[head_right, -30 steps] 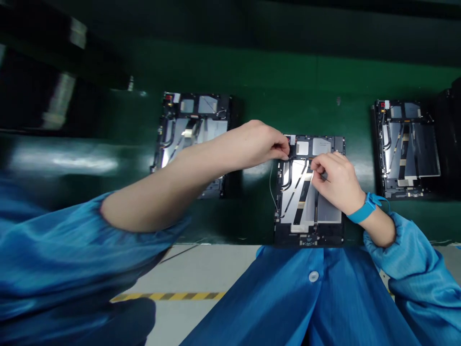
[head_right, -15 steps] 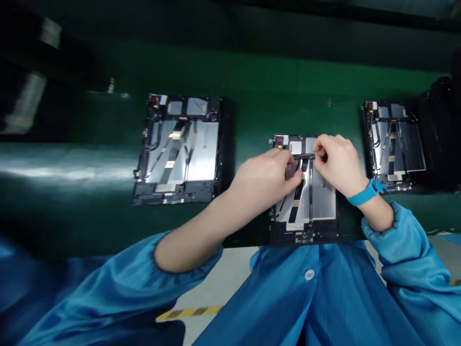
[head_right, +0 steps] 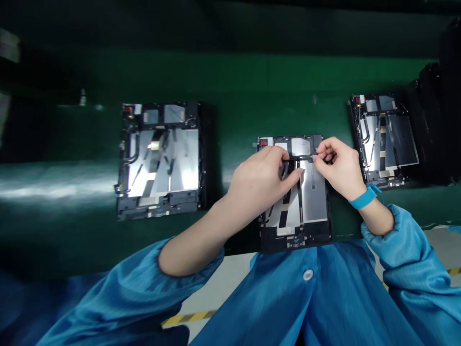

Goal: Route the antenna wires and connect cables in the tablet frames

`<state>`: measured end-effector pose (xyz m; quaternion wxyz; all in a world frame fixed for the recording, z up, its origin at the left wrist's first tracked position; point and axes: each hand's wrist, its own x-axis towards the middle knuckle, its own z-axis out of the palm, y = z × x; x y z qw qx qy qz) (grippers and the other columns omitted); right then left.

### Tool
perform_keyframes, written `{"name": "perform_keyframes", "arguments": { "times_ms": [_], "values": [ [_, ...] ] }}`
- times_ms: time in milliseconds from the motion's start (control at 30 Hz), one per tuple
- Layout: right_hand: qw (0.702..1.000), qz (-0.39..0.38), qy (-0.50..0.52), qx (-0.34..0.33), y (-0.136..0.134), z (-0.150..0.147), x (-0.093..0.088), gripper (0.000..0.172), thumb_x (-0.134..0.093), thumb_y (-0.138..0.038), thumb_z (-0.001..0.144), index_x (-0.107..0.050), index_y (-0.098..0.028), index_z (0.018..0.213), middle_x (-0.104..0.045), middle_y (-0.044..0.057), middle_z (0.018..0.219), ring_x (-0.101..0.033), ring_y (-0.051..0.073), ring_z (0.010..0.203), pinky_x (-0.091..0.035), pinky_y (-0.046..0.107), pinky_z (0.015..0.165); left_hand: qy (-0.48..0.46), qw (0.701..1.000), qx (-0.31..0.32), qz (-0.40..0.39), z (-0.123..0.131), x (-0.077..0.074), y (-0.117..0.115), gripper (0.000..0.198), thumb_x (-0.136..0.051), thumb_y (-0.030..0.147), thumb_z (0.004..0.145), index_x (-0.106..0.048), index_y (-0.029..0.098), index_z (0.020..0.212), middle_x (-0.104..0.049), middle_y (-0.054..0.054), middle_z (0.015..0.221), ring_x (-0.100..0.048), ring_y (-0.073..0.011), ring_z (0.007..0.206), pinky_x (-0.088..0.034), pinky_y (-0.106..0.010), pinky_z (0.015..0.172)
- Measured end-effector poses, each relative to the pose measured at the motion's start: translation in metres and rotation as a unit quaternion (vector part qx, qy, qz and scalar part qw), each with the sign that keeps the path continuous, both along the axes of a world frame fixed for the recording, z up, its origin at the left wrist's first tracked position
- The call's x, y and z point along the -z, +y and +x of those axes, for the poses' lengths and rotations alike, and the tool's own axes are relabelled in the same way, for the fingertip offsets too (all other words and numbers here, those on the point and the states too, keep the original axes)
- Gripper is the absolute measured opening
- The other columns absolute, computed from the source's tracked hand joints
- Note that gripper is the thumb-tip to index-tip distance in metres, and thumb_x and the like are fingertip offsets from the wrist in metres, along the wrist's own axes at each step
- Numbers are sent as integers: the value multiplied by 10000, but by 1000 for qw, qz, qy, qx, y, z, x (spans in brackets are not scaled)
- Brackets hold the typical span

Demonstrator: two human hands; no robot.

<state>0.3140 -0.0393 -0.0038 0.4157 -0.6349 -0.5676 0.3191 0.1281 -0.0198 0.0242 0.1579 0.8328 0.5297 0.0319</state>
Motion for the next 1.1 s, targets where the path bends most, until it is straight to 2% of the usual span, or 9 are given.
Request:
{"name": "perform_keyframes", "arguments": {
  "times_ms": [67,167,300,400,467,533,633,833,1100],
  "values": [
    [1000,4,1,5,1,-1,-1,95,-677,-175,751,-614,-226,801,-659,-44,691,-603,126,639,-508,292,662,25,1000,7,4,8,0,-2,288,-554,351,939,-641,95,1040,-725,-181,931,-715,-334,917,-536,-390,766],
    [1000,-7,14,9,0,0,-2,103,-682,-175,749,-611,-225,804,-653,-46,681,-609,124,633,-506,287,650,75,997,2,-13,15,-4,-8,245,-511,235,906,-627,91,1068,-715,-154,837,-717,-313,815,-508,-365,684],
    [996,-53,64,24,-1,6,-1,113,-696,-193,731,-599,-219,784,-643,-41,659,-623,126,620,-507,271,604,72,997,12,-6,8,-17,-17,202,-488,147,871,-611,132,1030,-686,-92,764,-683,-253,732,-467,-314,621],
    [991,-87,94,24,-1,9,0,126,-700,-181,705,-591,-215,758,-636,-38,648,-636,127,615,-529,271,613,15,998,25,56,1,-19,-13,176,-494,170,906,-621,147,1025,-690,-93,826,-673,-248,795,-493,-329,691],
    [990,-96,99,30,-1,10,0,131,-696,-172,695,-586,-216,750,-636,-36,649,-641,128,616,-538,272,620,-37,995,56,79,2,-13,-2,180,-501,192,932,-644,149,1032,-703,-118,931,-671,-266,899,-512,-364,791],
    [990,-98,97,33,-1,11,-1,135,-694,-168,693,-579,-218,741,-639,-31,658,-646,131,622,-547,274,625,-81,990,108,48,7,-3,13,182,-514,215,951,-674,159,1017,-709,-123,999,-656,-273,965,-508,-390,862],
    [990,-99,95,28,-1,12,-2,134,-693,-166,698,-574,-219,733,-646,-24,671,-651,134,630,-558,277,631,-117,978,169,-46,13,9,35,178,-535,221,954,-707,177,940,-724,-91,989,-637,-259,957,-492,-393,877],
    [991,-103,87,10,-1,16,-4,165,-723,-189,720,-561,-219,731,-652,-18,677,-656,140,635,-560,278,626,-150,972,146,-112,14,9,50,182,-564,220,932,-736,171,895,-729,-71,944,-637,-231,923,-483,-371,878],
    [992,-104,77,11,-1,18,-4,185,-728,-200,718,-545,-224,711,-638,-21,645,-634,138,603,-531,278,594,-134,972,140,-136,18,6,56,184,-585,222,910,-760,172,880,-714,-60,890,-657,-232,917,-489,-373,896]
  ]
}}
